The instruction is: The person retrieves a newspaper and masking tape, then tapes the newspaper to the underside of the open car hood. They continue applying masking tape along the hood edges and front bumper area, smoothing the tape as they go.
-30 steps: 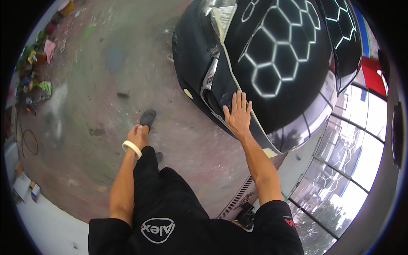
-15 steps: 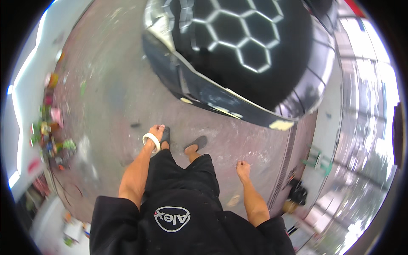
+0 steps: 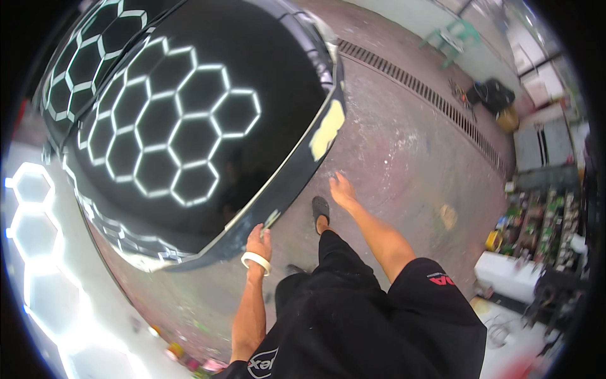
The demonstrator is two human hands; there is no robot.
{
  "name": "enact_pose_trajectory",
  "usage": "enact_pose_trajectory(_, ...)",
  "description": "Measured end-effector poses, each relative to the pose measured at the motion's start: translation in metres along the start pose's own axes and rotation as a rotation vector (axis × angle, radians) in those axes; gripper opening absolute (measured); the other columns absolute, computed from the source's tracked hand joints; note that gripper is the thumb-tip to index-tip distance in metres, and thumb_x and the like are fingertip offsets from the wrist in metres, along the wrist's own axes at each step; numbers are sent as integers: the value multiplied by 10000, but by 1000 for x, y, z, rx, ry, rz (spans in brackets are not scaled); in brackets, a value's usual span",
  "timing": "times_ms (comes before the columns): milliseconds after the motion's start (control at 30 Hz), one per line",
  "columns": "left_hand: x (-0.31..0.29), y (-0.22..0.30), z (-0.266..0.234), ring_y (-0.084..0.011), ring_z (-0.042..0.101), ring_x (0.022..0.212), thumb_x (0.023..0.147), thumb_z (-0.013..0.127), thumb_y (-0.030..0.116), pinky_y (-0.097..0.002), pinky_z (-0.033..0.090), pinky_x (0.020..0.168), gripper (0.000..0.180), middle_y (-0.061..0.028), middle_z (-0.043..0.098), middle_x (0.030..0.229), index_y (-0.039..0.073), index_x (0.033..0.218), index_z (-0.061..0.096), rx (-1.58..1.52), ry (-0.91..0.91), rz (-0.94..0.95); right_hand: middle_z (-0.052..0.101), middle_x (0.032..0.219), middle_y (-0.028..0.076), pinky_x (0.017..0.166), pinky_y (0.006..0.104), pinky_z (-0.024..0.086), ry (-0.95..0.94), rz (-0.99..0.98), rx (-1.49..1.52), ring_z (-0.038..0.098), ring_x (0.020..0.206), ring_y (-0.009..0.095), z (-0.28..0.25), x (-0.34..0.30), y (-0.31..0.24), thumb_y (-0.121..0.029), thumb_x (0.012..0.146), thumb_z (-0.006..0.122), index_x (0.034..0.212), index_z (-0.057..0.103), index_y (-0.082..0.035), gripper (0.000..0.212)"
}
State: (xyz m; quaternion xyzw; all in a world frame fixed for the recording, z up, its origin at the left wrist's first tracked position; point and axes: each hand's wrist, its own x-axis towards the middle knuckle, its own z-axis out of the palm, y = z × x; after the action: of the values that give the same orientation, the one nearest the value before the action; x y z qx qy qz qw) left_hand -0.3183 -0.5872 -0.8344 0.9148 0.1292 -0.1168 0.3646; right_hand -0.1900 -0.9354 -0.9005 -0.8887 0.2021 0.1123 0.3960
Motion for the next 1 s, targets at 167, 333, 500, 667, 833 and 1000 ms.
enact_pose_trajectory(167, 74, 123, 19, -401, 228, 1657, 1100, 545, 320, -595, 194, 1328, 638, -206, 356, 1750, 5, 1640, 420, 459, -160, 251, 385, 1723, 206, 1276, 535, 335, 207, -225, 38, 343, 1612, 340, -27, 136, -67, -341, 1097, 500, 1654, 364, -4, 665)
enact_pose_trajectory(333, 119, 165, 45, -440, 169, 1667, 1067, 585, 310, -642, 170, 1323, 757, -257, 257, 1776, -31, 1681, 302, 659, -187, 205, 254, 1797, 175, 1316, 649, 193, 192, -234, -19, 213, 1665, 385, -62, 232, -127, -448, 1139, 400, 1713, 275, -38, 716)
enact_pose_trajectory(500, 123, 174, 63, -458, 119, 1676, 1042, 628, 326, -648, 169, 1318, 834, -278, 188, 1792, -29, 1699, 257, 634, -183, 107, 228, 1809, 169, 1313, 650, 186, 177, -236, -121, 201, 1670, 386, -53, 262, -134, -472, 1148, 381, 1723, 267, -49, 723)
enact_pose_trajectory(667, 121, 175, 54, -455, 258, 1635, 1037, 660, 325, -594, 223, 1315, 819, -279, 298, 1753, -30, 1681, 297, 391, -62, 62, 253, 1799, 177, 1317, 648, 182, 333, -191, -106, 201, 1671, 382, -27, 258, -140, -430, 1146, 411, 1715, 281, -24, 711)
enact_pose_trajectory(833, 101, 142, 40, -473, 355, 1571, 1052, 688, 423, -539, 285, 1302, 848, -341, 396, 1658, -94, 1627, 340, 107, 513, -356, 223, 1780, 284, 1313, 664, 161, 436, -163, -87, 194, 1660, 448, 9, 230, -166, -452, 1145, 397, 1691, 257, 67, 766)
enact_pose_trajectory(1000, 87, 29, -7, -394, 449, 1540, 1117, 579, 447, -455, 381, 1249, 801, -278, 388, 1705, -54, 1675, 297, -567, 853, -1033, 221, 1780, 282, 1320, 656, 124, 524, -99, -44, 163, 1668, 446, 25, 238, -176, -481, 1122, 419, 1686, 258, 74, 808)
